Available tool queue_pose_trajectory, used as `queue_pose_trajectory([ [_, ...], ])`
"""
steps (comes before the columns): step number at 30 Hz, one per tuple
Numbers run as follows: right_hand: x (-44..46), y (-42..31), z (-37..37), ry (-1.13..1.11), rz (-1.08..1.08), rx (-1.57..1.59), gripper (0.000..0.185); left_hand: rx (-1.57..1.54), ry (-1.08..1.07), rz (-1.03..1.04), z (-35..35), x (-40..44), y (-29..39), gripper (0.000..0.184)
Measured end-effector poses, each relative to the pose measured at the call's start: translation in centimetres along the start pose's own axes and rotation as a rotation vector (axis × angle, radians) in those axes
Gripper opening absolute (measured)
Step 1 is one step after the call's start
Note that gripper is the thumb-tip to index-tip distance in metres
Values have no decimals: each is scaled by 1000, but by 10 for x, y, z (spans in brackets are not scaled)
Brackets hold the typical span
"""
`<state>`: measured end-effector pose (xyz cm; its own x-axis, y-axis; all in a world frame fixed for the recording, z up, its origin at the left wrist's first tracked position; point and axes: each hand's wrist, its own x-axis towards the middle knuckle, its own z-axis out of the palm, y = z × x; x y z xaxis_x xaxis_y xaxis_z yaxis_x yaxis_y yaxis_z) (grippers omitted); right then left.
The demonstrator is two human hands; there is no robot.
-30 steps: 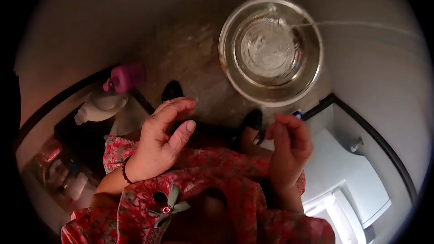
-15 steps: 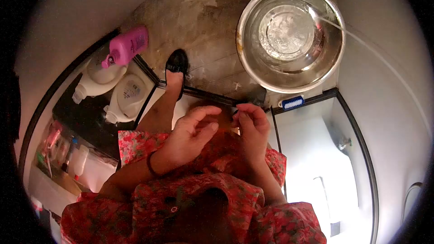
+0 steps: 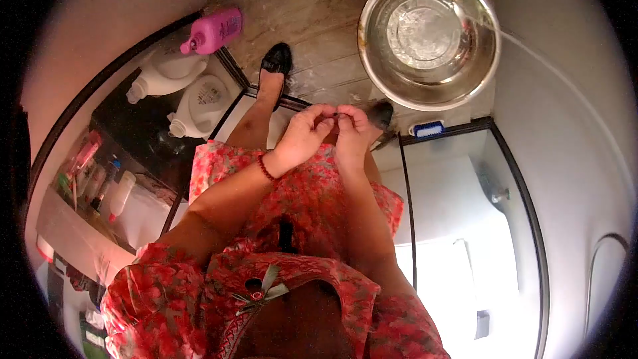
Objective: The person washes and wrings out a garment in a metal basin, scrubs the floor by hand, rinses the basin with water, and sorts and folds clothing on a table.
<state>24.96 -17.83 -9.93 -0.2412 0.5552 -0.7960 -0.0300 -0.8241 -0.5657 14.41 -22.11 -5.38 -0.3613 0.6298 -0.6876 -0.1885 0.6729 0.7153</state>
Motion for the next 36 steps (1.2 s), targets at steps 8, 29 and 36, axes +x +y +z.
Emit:
queue_pose_trajectory([
  [8,-99,-71,-13,74,21,-188,16,75,48,-55,-25,-79,63,19],
  [29,-160,-114,-23,-107,-164,-462,21,-200,153,31,-48,-170,29,23],
  [36,-174,-94,-13,-158,-41,-459,18,-72,185,43,-49,-182,22,24],
])
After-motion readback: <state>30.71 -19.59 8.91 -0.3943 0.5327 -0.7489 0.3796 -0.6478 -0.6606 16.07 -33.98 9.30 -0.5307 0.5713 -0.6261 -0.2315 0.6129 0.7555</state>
